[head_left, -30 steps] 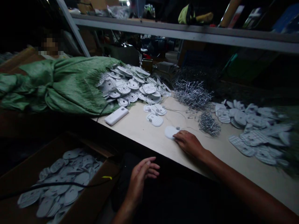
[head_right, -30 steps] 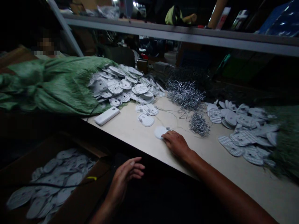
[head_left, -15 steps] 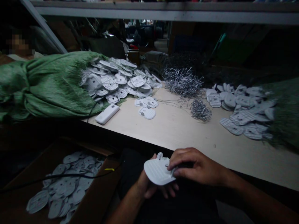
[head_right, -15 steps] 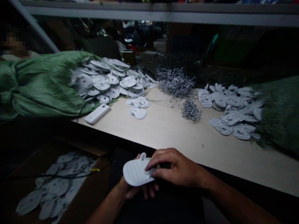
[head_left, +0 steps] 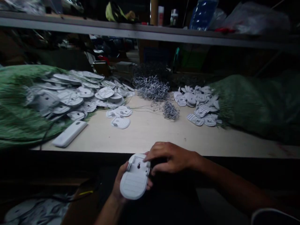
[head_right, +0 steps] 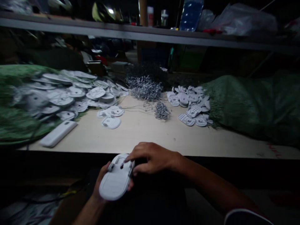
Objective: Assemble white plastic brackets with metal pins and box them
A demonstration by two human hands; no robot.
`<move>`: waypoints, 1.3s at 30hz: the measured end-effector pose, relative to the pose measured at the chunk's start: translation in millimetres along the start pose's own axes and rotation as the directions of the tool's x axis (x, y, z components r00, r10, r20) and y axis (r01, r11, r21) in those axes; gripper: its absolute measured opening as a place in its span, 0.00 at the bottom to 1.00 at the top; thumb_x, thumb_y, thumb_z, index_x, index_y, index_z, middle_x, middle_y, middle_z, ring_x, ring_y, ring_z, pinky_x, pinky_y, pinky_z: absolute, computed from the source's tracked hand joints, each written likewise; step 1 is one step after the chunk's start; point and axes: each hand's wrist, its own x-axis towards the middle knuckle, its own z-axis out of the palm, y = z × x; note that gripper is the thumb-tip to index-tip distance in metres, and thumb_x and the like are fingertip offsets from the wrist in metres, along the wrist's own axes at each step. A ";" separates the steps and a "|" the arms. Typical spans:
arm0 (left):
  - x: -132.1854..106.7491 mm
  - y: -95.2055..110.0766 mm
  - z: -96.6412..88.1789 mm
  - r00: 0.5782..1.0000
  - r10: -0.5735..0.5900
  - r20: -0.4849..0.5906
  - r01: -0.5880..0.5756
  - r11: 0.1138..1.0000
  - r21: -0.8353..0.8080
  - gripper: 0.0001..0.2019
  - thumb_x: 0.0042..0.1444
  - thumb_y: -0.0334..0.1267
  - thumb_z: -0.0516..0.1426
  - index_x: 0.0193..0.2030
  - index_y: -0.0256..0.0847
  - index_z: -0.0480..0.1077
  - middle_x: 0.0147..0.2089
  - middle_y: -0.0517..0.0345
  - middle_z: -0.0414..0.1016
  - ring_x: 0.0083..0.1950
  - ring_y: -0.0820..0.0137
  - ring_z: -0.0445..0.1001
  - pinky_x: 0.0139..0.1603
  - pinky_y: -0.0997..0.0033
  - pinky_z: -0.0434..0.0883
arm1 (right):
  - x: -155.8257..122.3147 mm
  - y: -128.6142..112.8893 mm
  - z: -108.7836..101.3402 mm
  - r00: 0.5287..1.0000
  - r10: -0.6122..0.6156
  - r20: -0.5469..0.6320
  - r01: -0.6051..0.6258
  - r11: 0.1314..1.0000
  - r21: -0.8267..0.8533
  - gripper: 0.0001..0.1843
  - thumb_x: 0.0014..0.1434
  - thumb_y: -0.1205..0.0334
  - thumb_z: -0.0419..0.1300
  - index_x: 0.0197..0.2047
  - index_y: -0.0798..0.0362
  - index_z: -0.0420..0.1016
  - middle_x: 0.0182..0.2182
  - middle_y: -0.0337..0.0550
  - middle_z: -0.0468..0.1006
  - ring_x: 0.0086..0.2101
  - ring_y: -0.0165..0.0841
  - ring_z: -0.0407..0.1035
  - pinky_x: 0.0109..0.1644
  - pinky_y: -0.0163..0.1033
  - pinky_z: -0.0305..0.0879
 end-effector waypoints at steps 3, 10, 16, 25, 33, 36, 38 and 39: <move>-12.2 6.2 3.4 0.988 0.132 -0.084 -0.130 0.991 0.030 0.46 0.57 0.63 0.67 0.78 0.47 0.64 0.53 0.40 0.84 0.43 0.50 0.86 0.45 0.52 0.83 | -29.4 32.1 -35.2 0.909 0.262 -0.325 -0.332 0.926 -0.181 0.20 0.67 0.58 0.71 0.61 0.49 0.83 0.51 0.48 0.85 0.51 0.39 0.79 0.59 0.45 0.73; -34.3 0.3 0.5 0.963 0.143 -0.230 -0.137 0.990 0.041 0.54 0.58 0.56 0.68 0.85 0.49 0.48 0.58 0.37 0.83 0.46 0.47 0.86 0.48 0.47 0.84 | -131.1 115.8 -115.2 0.440 0.378 -0.815 -0.889 0.313 -0.335 0.26 0.62 0.60 0.68 0.61 0.61 0.82 0.56 0.64 0.81 0.57 0.54 0.73 0.67 0.59 0.67; -32.2 -4.2 -1.3 0.975 0.127 -0.184 -0.118 0.991 0.060 0.52 0.58 0.58 0.68 0.83 0.46 0.52 0.61 0.33 0.81 0.48 0.46 0.86 0.46 0.47 0.85 | -162.6 128.0 -94.5 0.442 0.380 -0.812 -0.895 0.250 -0.370 0.14 0.63 0.62 0.63 0.46 0.56 0.88 0.53 0.61 0.81 0.57 0.53 0.70 0.68 0.58 0.65; -23.8 -4.3 5.4 0.966 0.221 -0.136 -0.211 0.974 0.082 0.46 0.60 0.61 0.66 0.78 0.38 0.61 0.57 0.30 0.83 0.46 0.46 0.86 0.42 0.49 0.86 | -168.9 121.7 -83.1 0.510 0.377 -0.774 -0.844 0.393 -0.365 0.37 0.54 0.45 0.74 0.62 0.56 0.80 0.61 0.62 0.78 0.62 0.56 0.70 0.69 0.57 0.66; -10.5 -4.5 4.5 0.960 0.279 0.019 -0.280 0.957 0.072 0.42 0.62 0.58 0.65 0.76 0.37 0.61 0.61 0.28 0.81 0.51 0.44 0.86 0.49 0.46 0.85 | -161.2 119.8 -90.5 0.506 0.468 -0.725 -0.815 0.534 -0.224 0.34 0.52 0.39 0.71 0.56 0.53 0.84 0.53 0.57 0.85 0.54 0.55 0.78 0.61 0.58 0.73; -11.2 -4.4 8.0 0.953 0.303 0.008 -0.303 0.950 0.075 0.44 0.60 0.57 0.65 0.77 0.37 0.60 0.61 0.29 0.81 0.53 0.43 0.86 0.51 0.45 0.85 | -153.6 98.5 -98.0 0.469 0.566 -0.678 -0.811 0.580 -0.077 0.36 0.51 0.38 0.73 0.56 0.52 0.84 0.51 0.54 0.86 0.49 0.53 0.79 0.54 0.56 0.75; -12.3 -4.2 10.0 0.944 0.331 -0.014 -0.329 0.941 0.082 0.45 0.59 0.56 0.65 0.78 0.37 0.60 0.61 0.30 0.81 0.54 0.43 0.86 0.52 0.44 0.85 | -144.9 80.1 -106.7 0.507 0.625 -0.594 -0.801 0.596 -0.056 0.33 0.54 0.38 0.73 0.56 0.51 0.85 0.52 0.54 0.86 0.48 0.52 0.79 0.53 0.56 0.75; -12.5 -3.9 10.9 0.937 0.348 -0.024 -0.344 0.935 0.090 0.45 0.59 0.56 0.65 0.78 0.37 0.60 0.61 0.30 0.81 0.55 0.43 0.85 0.52 0.44 0.84 | -139.4 71.3 -111.7 0.552 0.637 -0.538 -0.790 0.606 -0.093 0.30 0.57 0.38 0.71 0.54 0.50 0.86 0.52 0.53 0.86 0.48 0.51 0.79 0.53 0.56 0.75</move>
